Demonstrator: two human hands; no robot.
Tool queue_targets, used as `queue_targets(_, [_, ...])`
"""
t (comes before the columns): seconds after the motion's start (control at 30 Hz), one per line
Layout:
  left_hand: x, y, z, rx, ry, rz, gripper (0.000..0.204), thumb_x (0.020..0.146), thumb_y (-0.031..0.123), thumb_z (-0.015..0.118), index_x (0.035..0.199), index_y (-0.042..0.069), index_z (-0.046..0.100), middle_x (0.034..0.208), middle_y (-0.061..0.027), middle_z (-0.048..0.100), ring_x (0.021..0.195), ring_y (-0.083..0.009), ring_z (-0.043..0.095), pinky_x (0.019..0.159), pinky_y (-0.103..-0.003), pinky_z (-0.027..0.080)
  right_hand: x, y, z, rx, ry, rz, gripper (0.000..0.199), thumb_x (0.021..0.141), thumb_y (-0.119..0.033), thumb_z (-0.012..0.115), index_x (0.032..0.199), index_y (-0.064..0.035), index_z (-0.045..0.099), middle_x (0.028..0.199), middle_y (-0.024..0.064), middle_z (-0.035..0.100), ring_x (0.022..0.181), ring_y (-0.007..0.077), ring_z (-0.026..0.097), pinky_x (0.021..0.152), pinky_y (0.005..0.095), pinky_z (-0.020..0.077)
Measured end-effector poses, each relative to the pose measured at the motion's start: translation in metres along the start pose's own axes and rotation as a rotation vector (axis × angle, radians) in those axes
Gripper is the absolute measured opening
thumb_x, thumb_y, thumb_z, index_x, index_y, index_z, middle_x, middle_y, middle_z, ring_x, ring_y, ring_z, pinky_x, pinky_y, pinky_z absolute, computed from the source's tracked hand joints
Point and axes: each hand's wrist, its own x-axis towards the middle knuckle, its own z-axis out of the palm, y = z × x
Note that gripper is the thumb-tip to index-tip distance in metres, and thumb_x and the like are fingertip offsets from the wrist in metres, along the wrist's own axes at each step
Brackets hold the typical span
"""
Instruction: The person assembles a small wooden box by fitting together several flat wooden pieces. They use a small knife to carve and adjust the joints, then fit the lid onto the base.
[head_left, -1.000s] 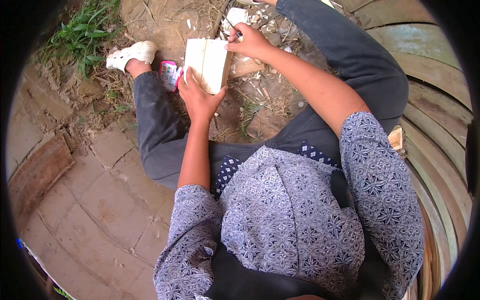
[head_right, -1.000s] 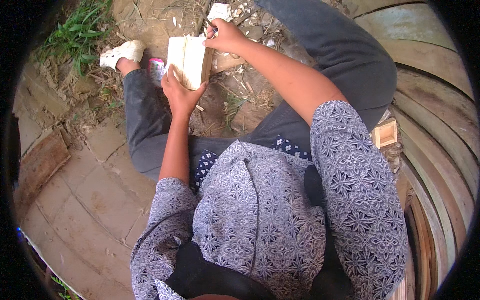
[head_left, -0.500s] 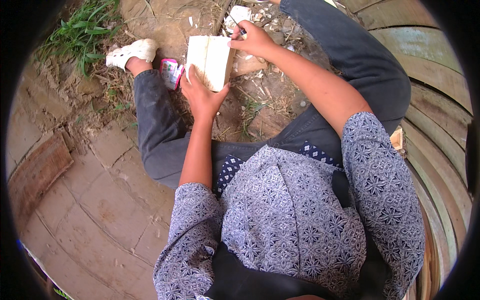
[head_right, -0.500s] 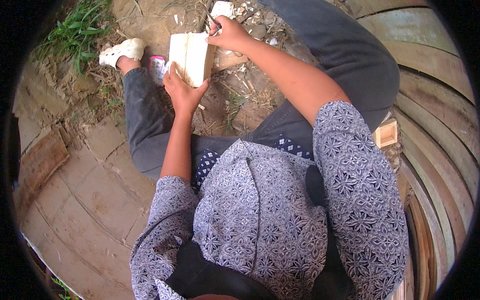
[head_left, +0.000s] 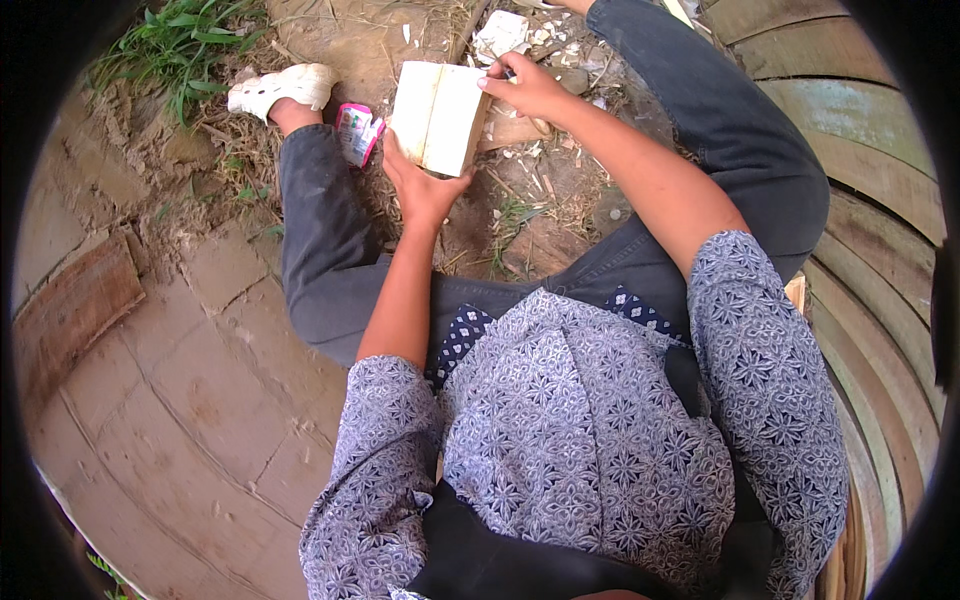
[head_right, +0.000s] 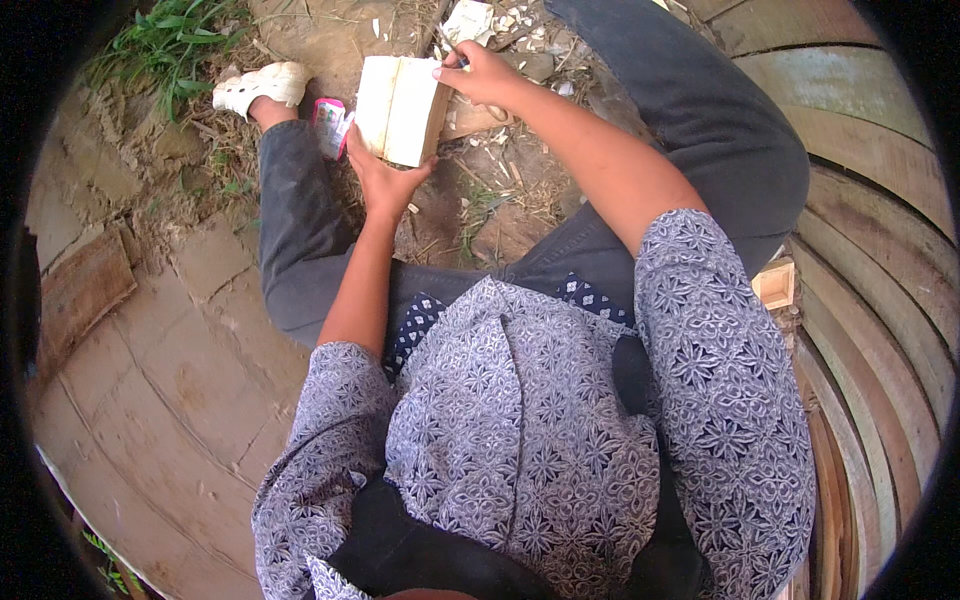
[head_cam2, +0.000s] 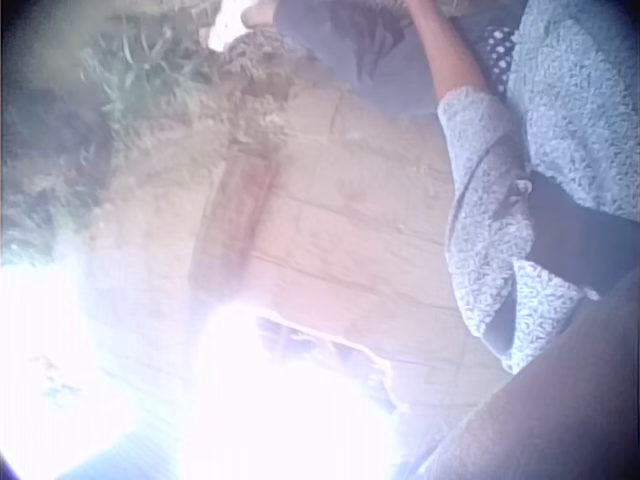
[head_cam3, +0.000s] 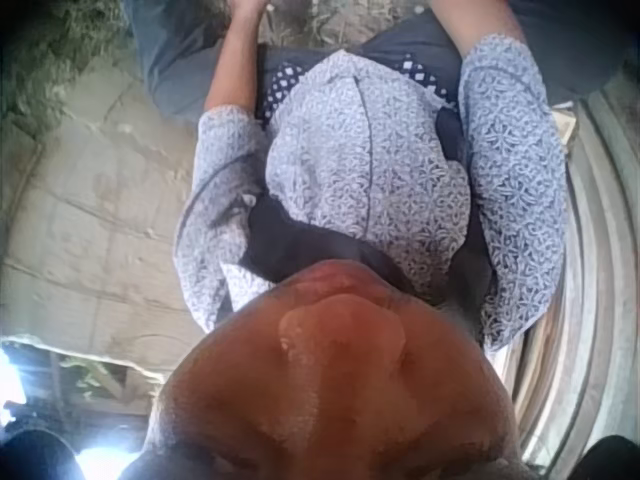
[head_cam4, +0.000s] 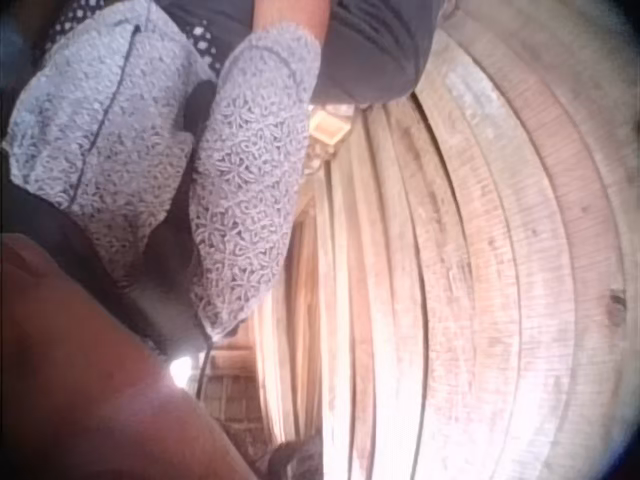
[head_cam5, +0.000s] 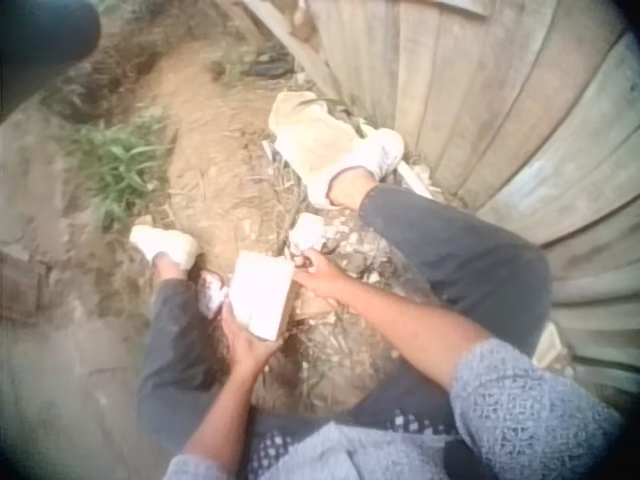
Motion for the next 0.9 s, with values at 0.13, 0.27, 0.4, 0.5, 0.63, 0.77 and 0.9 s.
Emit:
queue_targets(0.13, [0.009, -0.011, -0.011, -0.156, -0.092, 0.067, 0.127, 0.058, 0.025, 0.093, 0.150, -0.004, 0.010, 0.143, -0.0273, 0.035, 0.132, -0.0398, 0.039, 0.113, -0.045, 0.035, -0.005, -0.006, -0.002, -0.001, 0.076, -0.050, 0.044, 0.087, -0.042, 0.074, 0.107, -0.0091, 0.053, 0.089, 0.0017, 0.064, 0.071, 0.0105, 0.060, 0.055, 0.0286, 0.0485])
queue_targets(0.27, [0.012, -0.035, -0.025, -0.713, -0.406, -0.199, 0.111, 0.066, 0.025, 0.089, 0.152, 0.002, 0.023, 0.144, -0.0184, 0.043, 0.128, -0.0300, 0.049, 0.106, -0.041, 0.042, -0.015, -0.029, -0.020, -0.095, 0.086, -0.160, 0.046, 0.082, -0.038, 0.078, 0.104, -0.0057, 0.055, 0.090, 0.0051, 0.066, 0.070, 0.0124, 0.063, 0.058, 0.0301, 0.0506])
queue_targets(0.4, [0.015, -0.028, -0.041, -1.114, -0.805, -0.487, 0.090, 0.081, 0.019, 0.076, 0.155, 0.011, 0.025, 0.142, -0.0089, 0.048, 0.125, -0.0205, 0.052, 0.103, -0.035, 0.046, -0.036, -0.039, -0.040, -0.216, 0.040, -0.275, 0.049, 0.077, -0.034, 0.082, 0.105, -0.0029, 0.056, 0.095, 0.0071, 0.068, 0.084, 0.0146, 0.064, 0.073, 0.0321, 0.0513])
queue_targets(0.5, [0.014, -0.034, -0.033, -1.138, -0.857, -0.521, 0.093, 0.082, 0.020, 0.076, 0.157, 0.013, 0.021, 0.142, -0.0098, 0.049, 0.124, -0.0196, 0.052, 0.104, -0.035, 0.046, -0.047, -0.028, -0.040, -0.232, 0.035, -0.274, 0.049, 0.075, -0.032, 0.084, 0.102, -0.0030, 0.055, 0.097, 0.0070, 0.067, 0.091, 0.0149, 0.061, 0.080, 0.0332, 0.0493])
queue_targets(0.63, [0.015, -0.040, -0.031, -1.069, -0.857, -0.435, 0.089, 0.084, 0.025, 0.075, 0.154, 0.004, 0.025, 0.143, -0.0108, 0.050, 0.129, -0.0218, 0.050, 0.106, -0.037, 0.043, -0.051, -0.023, -0.033, -0.186, 0.051, -0.210, 0.048, 0.075, -0.033, 0.085, 0.100, -0.0056, 0.055, 0.097, 0.0066, 0.067, 0.090, 0.0144, 0.061, 0.078, 0.0329, 0.0493])
queue_targets(0.77, [0.025, -0.048, -0.048, -0.702, -0.872, -0.245, 0.088, 0.079, 0.036, 0.081, 0.150, 0.006, 0.039, 0.138, -0.0164, 0.055, 0.124, -0.0259, 0.055, 0.105, -0.037, 0.044, -0.060, -0.032, -0.021, -0.177, 0.023, -0.118, 0.042, 0.081, -0.034, 0.081, 0.097, -0.0066, 0.053, 0.096, 0.0026, 0.063, 0.067, 0.0069, 0.054, 0.053, 0.0252, 0.0445])
queue_targets(0.9, [0.017, -0.047, -0.056, -0.309, -0.641, 0.027, 0.093, 0.078, 0.039, 0.080, 0.150, 0.002, 0.034, 0.140, -0.0237, 0.052, 0.129, -0.0327, 0.051, 0.110, -0.040, 0.039, -0.060, -0.033, -0.020, -0.236, -0.026, -0.002, 0.045, 0.084, -0.039, 0.077, 0.105, -0.0087, 0.051, 0.104, 0.0034, 0.065, 0.075, 0.0089, 0.062, 0.052, 0.0251, 0.0434])
